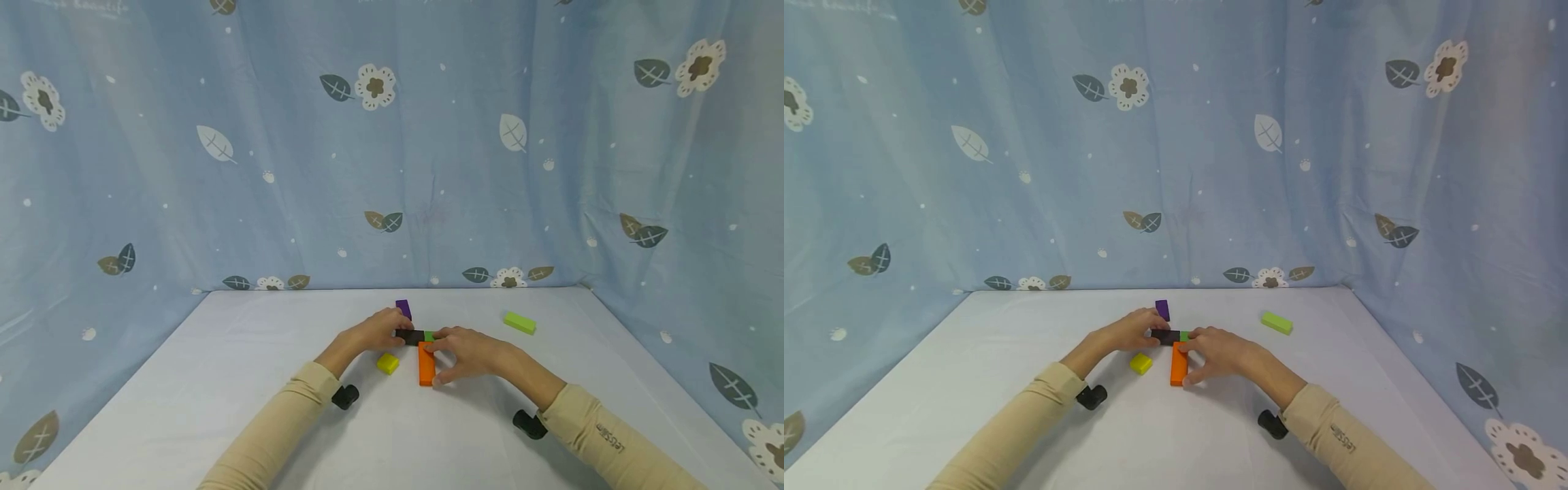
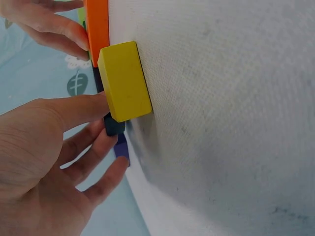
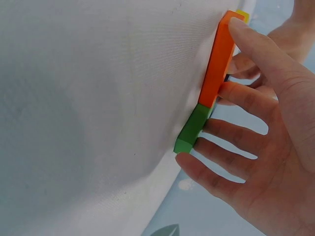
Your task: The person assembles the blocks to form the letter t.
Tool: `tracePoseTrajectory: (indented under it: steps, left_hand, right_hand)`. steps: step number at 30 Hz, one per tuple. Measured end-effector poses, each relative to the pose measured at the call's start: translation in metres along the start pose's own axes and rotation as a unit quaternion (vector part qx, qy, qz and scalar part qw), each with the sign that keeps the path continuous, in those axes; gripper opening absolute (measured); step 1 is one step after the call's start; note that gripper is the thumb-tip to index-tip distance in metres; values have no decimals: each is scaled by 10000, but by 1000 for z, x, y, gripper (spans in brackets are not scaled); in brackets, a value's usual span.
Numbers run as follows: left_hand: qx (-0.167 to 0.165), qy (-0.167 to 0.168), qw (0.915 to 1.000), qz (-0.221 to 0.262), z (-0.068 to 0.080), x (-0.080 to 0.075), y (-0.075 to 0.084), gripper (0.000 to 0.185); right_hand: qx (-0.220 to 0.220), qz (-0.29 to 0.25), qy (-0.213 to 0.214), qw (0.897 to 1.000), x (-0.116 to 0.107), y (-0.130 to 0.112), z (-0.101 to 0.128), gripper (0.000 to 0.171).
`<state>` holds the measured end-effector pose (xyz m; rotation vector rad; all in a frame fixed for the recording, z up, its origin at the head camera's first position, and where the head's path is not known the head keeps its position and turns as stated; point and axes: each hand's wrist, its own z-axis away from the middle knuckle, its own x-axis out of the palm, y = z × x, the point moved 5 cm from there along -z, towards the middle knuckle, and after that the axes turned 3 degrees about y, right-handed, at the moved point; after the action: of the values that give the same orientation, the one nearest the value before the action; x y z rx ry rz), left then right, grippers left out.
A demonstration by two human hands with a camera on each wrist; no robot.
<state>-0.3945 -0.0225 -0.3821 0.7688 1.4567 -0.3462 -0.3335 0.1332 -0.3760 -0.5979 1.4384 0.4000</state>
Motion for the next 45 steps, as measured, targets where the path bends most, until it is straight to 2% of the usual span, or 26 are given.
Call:
tracePoseTrajectory:
  steps: [10, 26, 45]
  left_hand:
    - [-6, -28, 10000, -79, 0, 3, -2, 33]
    - [34, 8, 9999, -140, 0, 4, -2, 34]
    - [-17, -54, 9999, 105, 2, 4, -2, 34]
  right_hand:
    - [-93, -85, 6, 9999, 0, 0, -2, 67]
    - [10, -191, -51, 9998, 0, 0, -4, 68]
    - [67, -225, -67, 9997, 2, 1, -4, 67]
